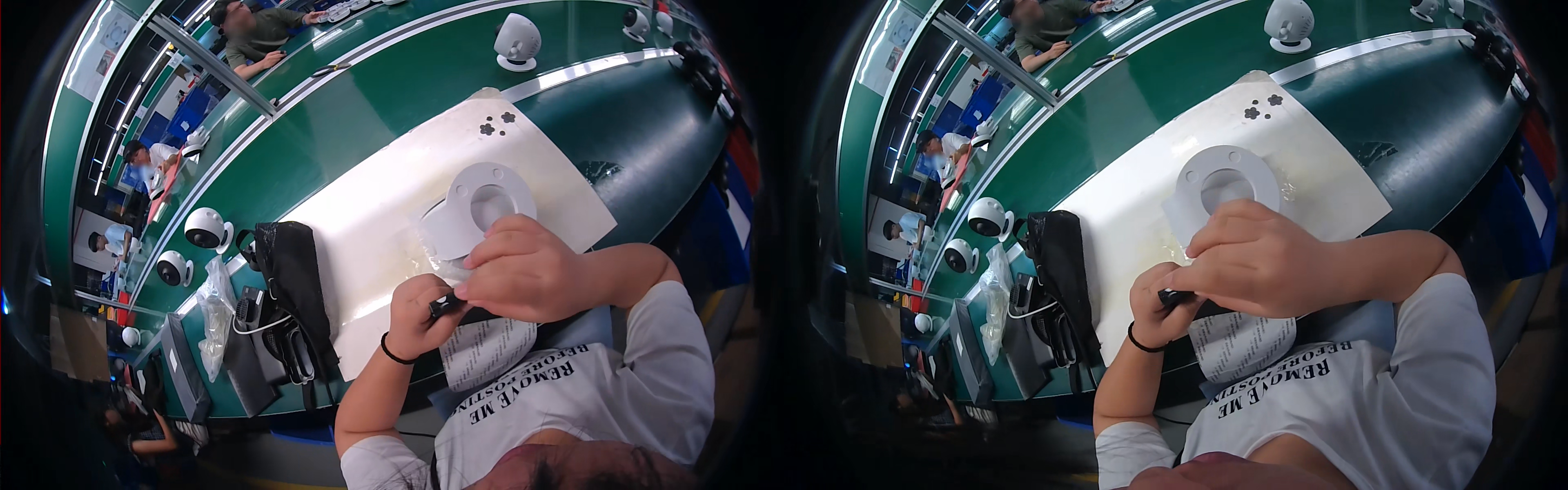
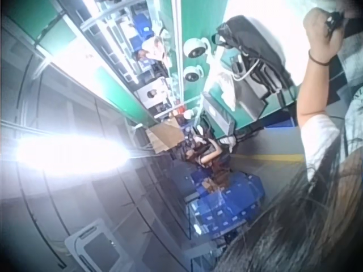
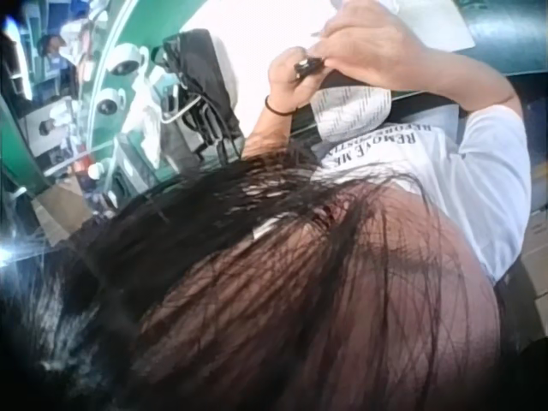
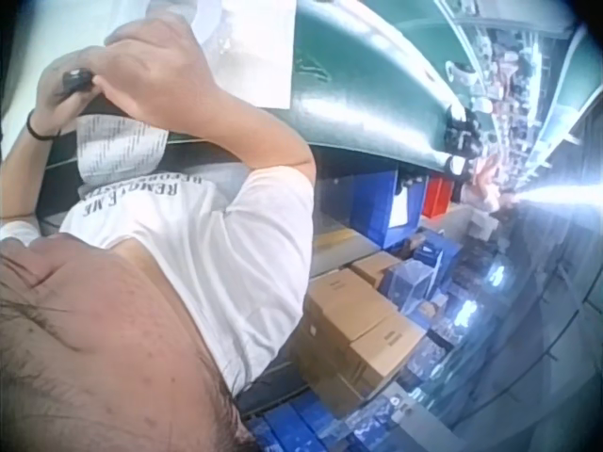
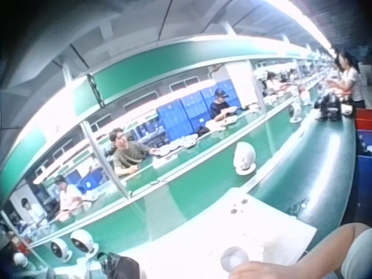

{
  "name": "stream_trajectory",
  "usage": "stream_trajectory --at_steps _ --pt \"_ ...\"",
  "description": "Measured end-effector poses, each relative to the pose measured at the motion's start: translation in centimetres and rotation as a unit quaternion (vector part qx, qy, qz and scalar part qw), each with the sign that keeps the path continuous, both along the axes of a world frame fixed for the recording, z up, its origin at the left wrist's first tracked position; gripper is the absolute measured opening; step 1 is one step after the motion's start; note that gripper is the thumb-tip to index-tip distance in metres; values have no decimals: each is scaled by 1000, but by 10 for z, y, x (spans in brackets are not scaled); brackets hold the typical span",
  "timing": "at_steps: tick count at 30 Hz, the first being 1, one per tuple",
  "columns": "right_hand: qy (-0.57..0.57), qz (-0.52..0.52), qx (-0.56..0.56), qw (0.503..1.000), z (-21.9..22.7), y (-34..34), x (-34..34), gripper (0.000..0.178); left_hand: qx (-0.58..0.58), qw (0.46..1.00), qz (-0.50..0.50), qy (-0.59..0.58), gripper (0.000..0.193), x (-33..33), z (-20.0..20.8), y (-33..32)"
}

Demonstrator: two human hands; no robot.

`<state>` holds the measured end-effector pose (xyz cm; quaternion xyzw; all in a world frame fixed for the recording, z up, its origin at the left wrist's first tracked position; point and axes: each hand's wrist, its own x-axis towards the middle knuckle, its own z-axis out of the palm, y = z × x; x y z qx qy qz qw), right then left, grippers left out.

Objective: Assembling small components into a base plate and electronic housing at a factory workbench.

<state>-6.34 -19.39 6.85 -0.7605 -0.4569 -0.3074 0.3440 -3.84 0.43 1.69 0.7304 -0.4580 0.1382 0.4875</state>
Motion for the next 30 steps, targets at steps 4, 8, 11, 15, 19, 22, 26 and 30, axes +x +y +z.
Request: stream_trajectory --at_steps 4,8,11,15,19,22,26,30 --pt "-116 23 -48 992 -6 7 6 23 -3 1000 -9 12 16 3 -2 3" --pt "-115 50 -69 990 0 10 8 23 7 999 20 49 15 2 -2 8" --pt "-9 214 -77 974 11 8 7 36 12 989 61 134 21 1 3 8" --pt "84 189 32 978 15 22 9 59 -19 1000 2 21 10 5 -5 4" --pt "40 157 37 986 9 36 14 49 -51 997 6 64 7 6 -9 5" --pt "40 197 -4 980 11 37 13 43 -5 996 19 89 10 4 -9 9" --pt "101 242 31 964 1 30 11 41 12 984 59 168 12 1 -2 11" --pt "207 152 78 963 21 7 10 57 -77 955 35 285 8 -4 -1 4"
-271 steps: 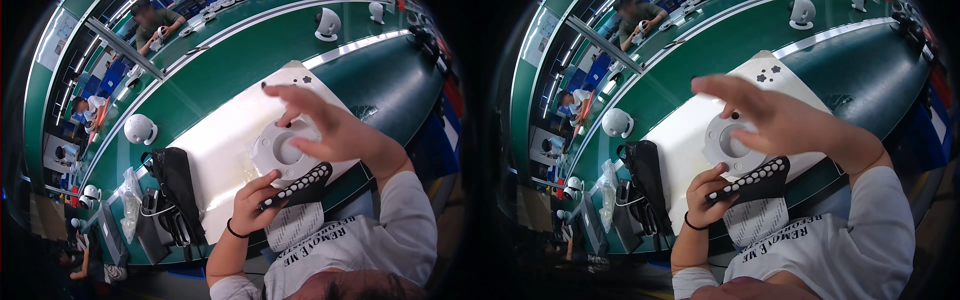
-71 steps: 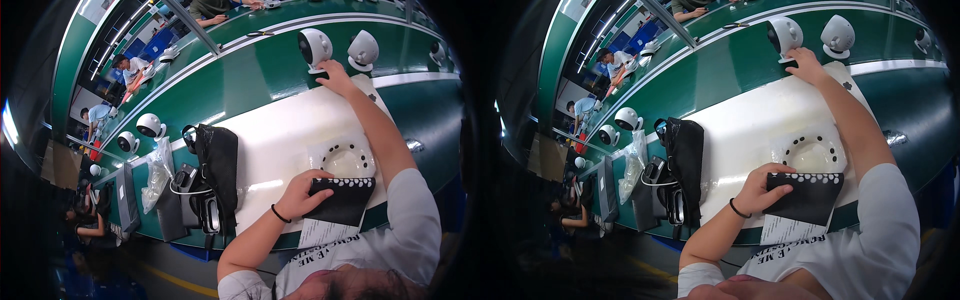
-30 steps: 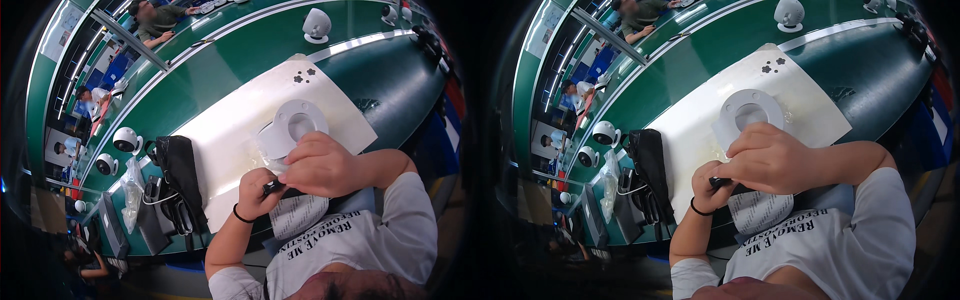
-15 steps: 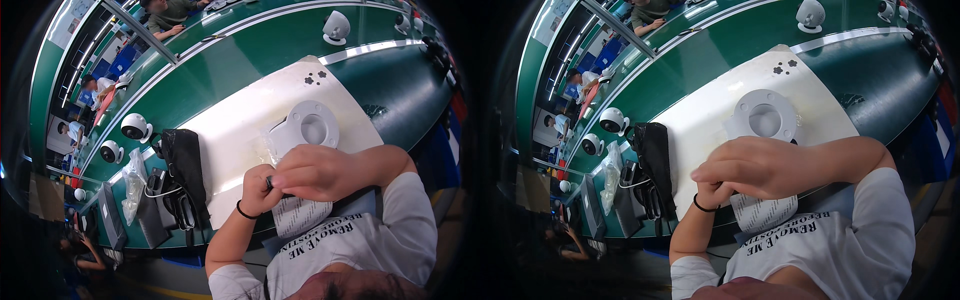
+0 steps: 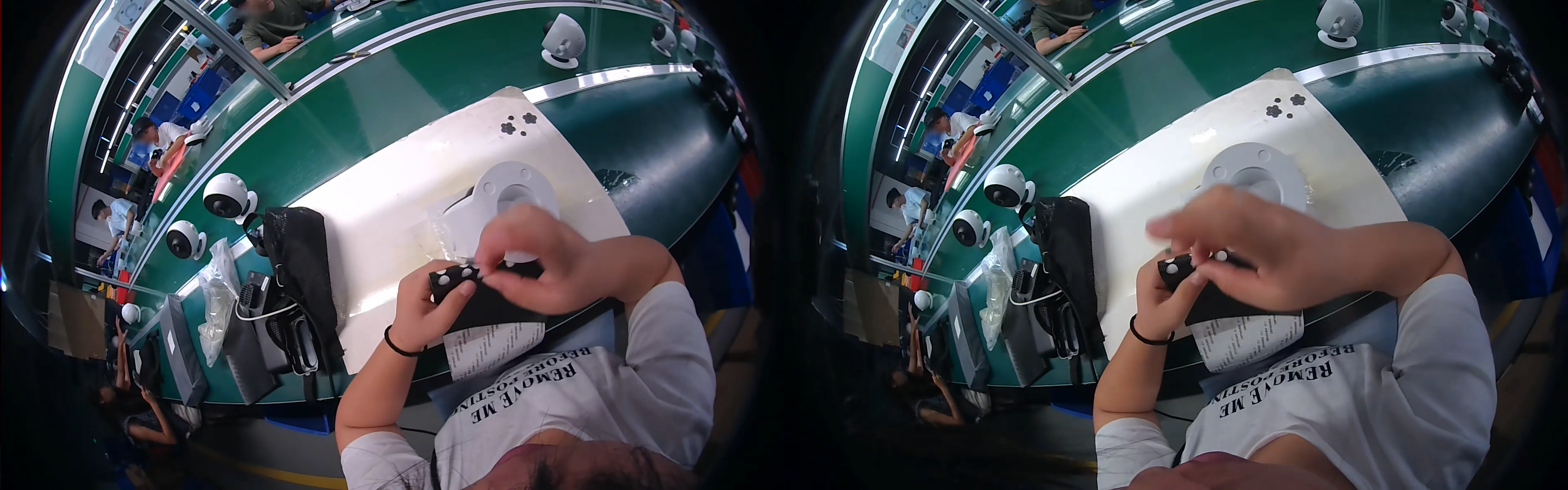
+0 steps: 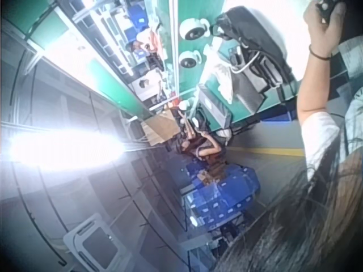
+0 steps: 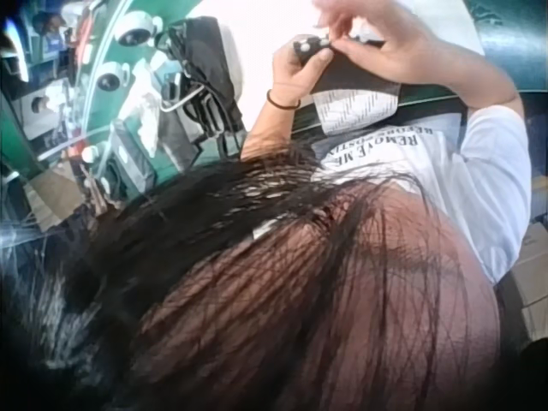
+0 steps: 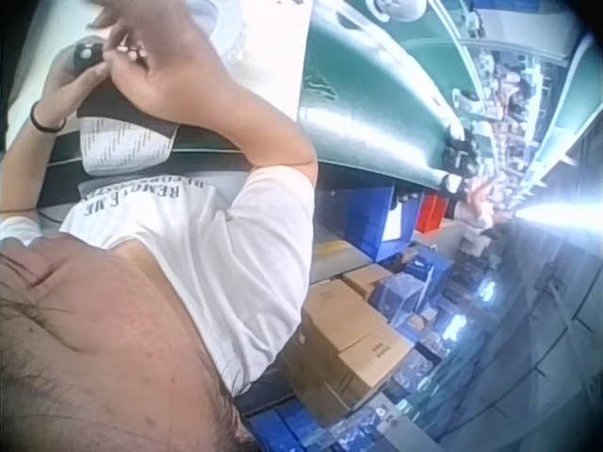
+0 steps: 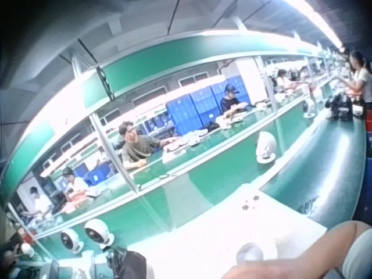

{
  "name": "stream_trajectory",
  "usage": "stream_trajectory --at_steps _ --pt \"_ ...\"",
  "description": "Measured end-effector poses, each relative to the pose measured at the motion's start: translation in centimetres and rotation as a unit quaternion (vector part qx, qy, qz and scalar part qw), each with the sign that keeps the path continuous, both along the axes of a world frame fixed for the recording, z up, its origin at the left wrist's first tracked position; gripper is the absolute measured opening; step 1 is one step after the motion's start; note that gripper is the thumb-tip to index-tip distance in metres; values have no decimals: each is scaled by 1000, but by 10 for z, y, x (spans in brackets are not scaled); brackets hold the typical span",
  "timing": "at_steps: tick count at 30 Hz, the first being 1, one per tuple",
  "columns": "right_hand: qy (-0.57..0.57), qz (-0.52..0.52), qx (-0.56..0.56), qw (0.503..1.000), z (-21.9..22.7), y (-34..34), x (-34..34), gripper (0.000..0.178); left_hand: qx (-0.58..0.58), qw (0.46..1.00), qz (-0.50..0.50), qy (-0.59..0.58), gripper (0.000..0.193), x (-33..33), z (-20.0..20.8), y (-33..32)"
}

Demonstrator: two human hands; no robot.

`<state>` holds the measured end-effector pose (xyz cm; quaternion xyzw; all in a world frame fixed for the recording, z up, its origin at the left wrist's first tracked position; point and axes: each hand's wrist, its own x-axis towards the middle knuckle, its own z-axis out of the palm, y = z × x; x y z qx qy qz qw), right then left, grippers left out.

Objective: Assembling small components into a base plate and electronic housing at a factory workbench.

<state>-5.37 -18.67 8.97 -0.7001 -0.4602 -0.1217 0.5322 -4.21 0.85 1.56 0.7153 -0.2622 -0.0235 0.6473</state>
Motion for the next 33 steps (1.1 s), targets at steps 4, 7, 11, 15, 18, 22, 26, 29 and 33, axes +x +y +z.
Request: stream_trajectory --at_steps 4,7,11,15,18,22,26,29,33 --pt "-30 -1 94 995 -2 -8 15 61 -133 990 -18 46 21 -3 3 -1" --pt "-6 15 89 996 5 -13 16 66 -106 993 1 59 16 -6 1 2" --pt "43 16 49 998 3 -12 13 57 -4 999 42 -11 10 -2 0 6" --pt "12 16 33 999 -1 0 11 55 -2 998 42 -46 15 2 0 4" --pt "-16 -2 17 1000 -7 6 9 58 16 995 39 -95 15 4 -2 5" --pt "-57 -8 24 998 -16 13 11 61 7 985 36 -170 19 5 -6 5" --pt "-79 -11 19 997 -20 17 13 63 21 973 44 -225 22 4 -1 1" --pt "-98 -18 19 995 -20 19 12 63 26 970 36 -241 23 5 0 1" --pt "-67 -10 12 998 -19 18 9 62 39 963 34 -263 22 6 -2 3"
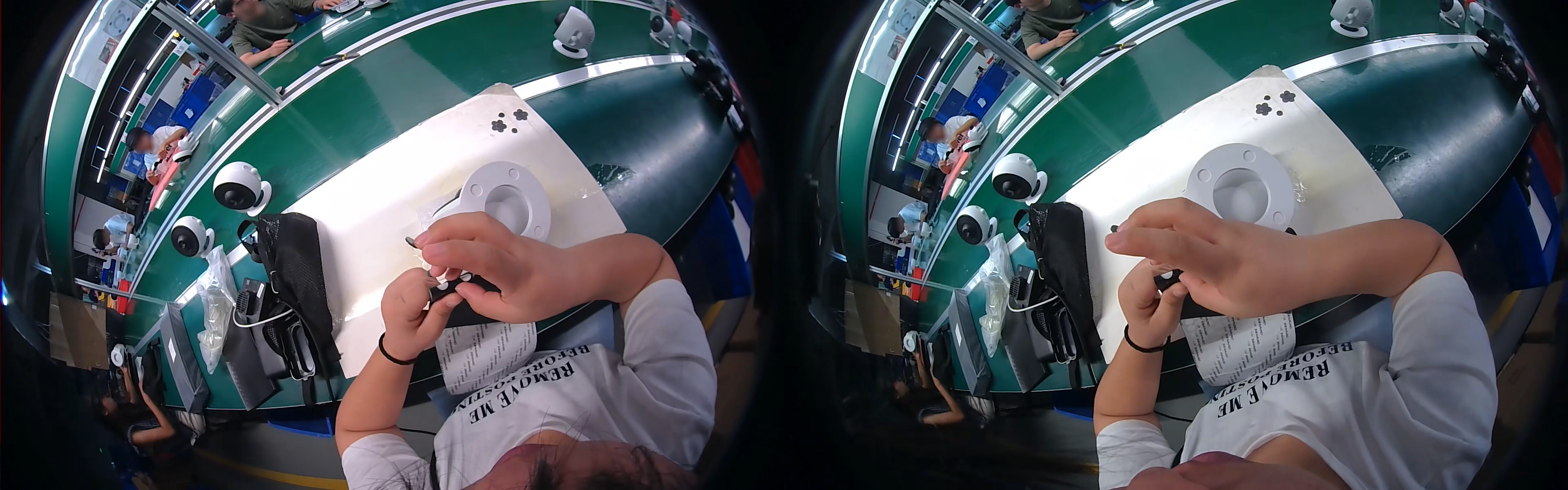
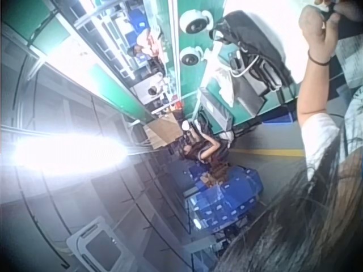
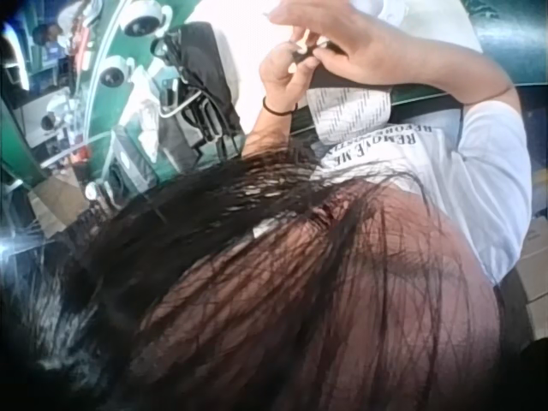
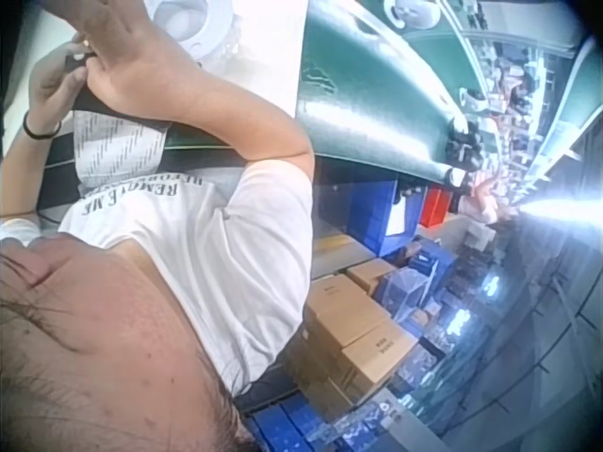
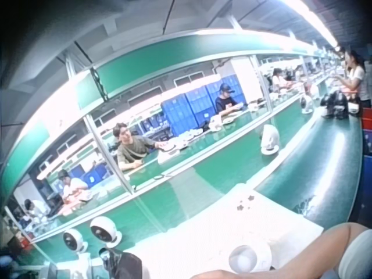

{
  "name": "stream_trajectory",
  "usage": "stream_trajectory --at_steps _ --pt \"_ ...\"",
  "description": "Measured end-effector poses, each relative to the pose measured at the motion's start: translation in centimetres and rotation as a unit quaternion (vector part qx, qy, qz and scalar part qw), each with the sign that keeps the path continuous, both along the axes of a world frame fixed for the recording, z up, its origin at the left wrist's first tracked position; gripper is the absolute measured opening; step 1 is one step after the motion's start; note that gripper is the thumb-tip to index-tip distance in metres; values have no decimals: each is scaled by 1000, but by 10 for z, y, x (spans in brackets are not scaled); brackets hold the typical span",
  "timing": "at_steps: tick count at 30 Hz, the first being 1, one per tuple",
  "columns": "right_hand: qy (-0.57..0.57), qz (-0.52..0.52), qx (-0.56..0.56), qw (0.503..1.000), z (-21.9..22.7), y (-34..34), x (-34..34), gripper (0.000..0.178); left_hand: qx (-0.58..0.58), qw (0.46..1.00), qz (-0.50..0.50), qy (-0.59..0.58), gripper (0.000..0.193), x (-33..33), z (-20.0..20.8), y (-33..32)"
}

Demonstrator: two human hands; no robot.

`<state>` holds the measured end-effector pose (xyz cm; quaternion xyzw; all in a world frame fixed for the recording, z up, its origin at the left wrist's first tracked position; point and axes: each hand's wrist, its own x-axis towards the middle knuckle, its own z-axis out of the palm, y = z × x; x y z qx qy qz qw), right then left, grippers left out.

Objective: Assembling small components into a base plate and electronic housing at a factory workbench.

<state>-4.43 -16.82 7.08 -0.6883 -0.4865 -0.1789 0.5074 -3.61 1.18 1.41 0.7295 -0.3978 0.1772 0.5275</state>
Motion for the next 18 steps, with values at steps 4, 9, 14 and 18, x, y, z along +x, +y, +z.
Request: stream_trajectory --at_steps 4,9,14,18 --pt "2 -2 -24 1000 4 -1 -4 59 10 1000 -4 -25 21 0 4 -3" --pt "14 7 -18 1000 2 -3 -7 77 -18 1000 -5 -24 22 -1 9 -9" --pt "23 0 -6 1000 14 -20 -5 77 -2 999 15 45 28 -3 1 5" --pt "16 17 -41 999 14 -18 -4 77 -12 1000 -2 17 27 1 -3 6"
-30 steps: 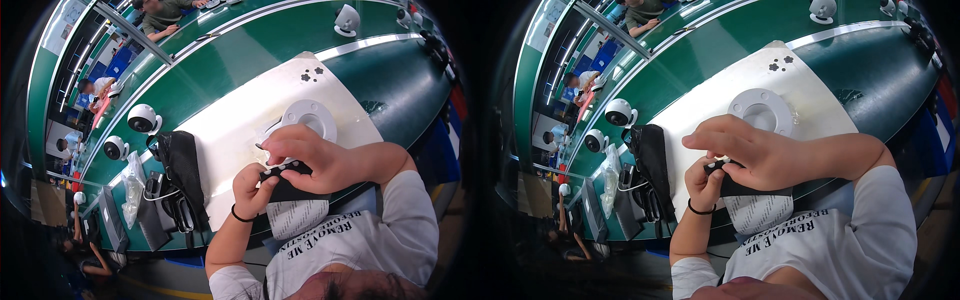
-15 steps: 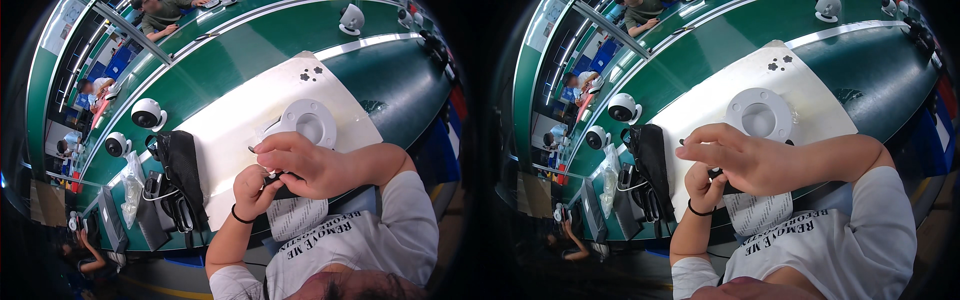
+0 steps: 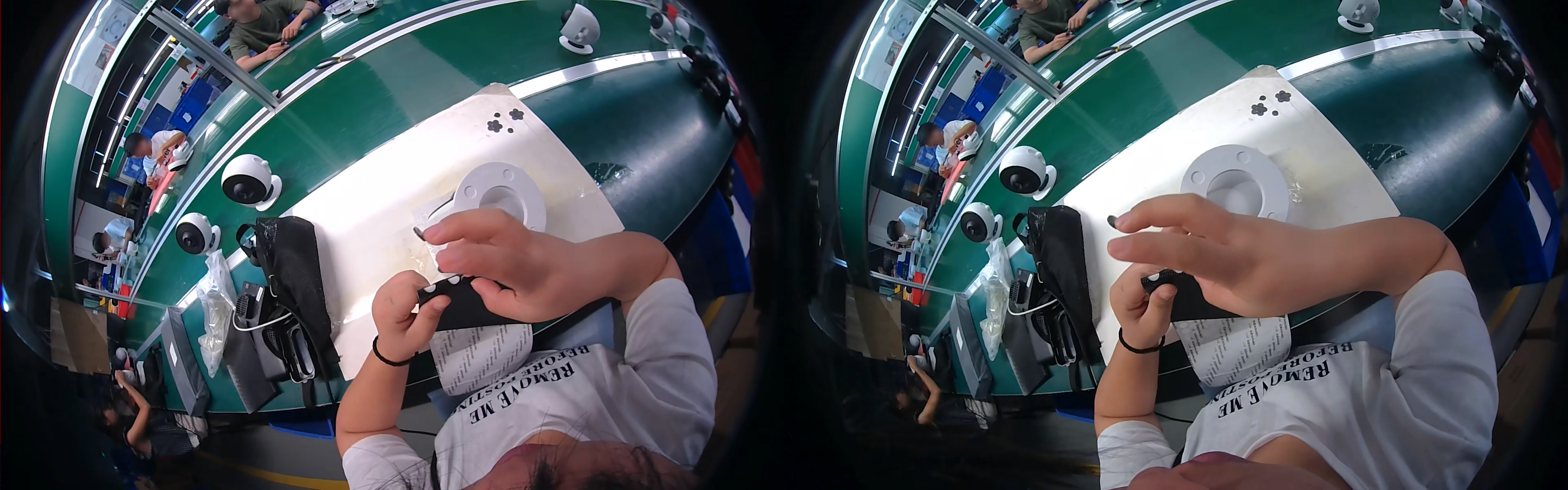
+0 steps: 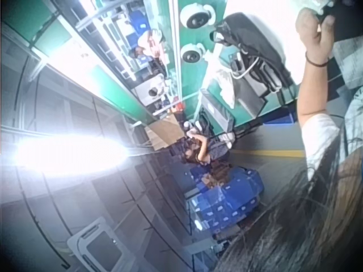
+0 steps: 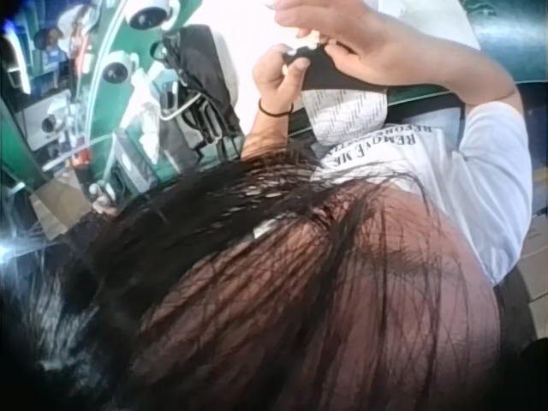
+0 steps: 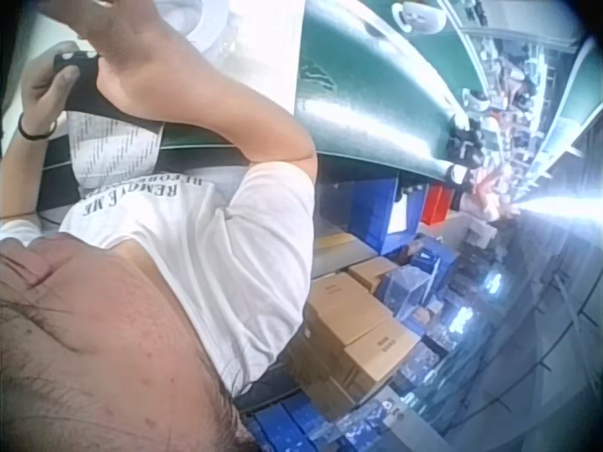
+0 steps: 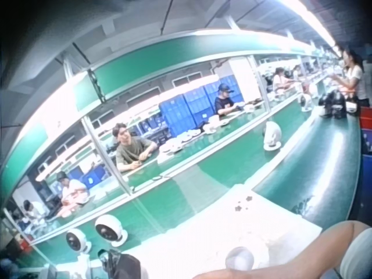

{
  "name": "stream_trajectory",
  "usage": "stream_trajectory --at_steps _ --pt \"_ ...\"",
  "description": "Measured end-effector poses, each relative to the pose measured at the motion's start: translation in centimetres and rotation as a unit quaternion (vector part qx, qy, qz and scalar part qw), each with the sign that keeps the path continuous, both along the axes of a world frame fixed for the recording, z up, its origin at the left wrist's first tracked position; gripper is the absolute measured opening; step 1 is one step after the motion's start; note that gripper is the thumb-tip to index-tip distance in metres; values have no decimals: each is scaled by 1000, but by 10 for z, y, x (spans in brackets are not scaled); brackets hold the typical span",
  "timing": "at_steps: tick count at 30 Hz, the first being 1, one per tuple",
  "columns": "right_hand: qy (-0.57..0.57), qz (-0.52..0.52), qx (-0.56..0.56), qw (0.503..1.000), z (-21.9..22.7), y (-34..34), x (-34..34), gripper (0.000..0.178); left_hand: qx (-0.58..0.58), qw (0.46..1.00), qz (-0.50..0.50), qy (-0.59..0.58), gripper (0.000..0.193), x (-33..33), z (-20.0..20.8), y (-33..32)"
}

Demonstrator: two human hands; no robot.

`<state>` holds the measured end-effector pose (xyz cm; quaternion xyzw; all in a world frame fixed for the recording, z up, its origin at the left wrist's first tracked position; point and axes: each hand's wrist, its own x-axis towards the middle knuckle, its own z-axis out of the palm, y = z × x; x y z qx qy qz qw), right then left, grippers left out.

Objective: Assembling small components into a base plate and electronic housing at a factory workbench.

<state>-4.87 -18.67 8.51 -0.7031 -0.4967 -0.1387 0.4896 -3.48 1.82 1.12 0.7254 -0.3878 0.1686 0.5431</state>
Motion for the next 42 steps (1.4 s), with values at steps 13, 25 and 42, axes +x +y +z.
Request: stream_trajectory --at_steps 13,25,42 --pt "-67 12 17 998 -18 0 -8 50 -33 993 -1 114 16 -4 2 -5" --pt "-71 5 -16 997 -23 -12 -12 48 -47 977 -33 204 24 -8 -2 -4" --pt "161 -128 110 972 -2 -62 37 67 -11 999 -51 -16 16 -8 2 -18"
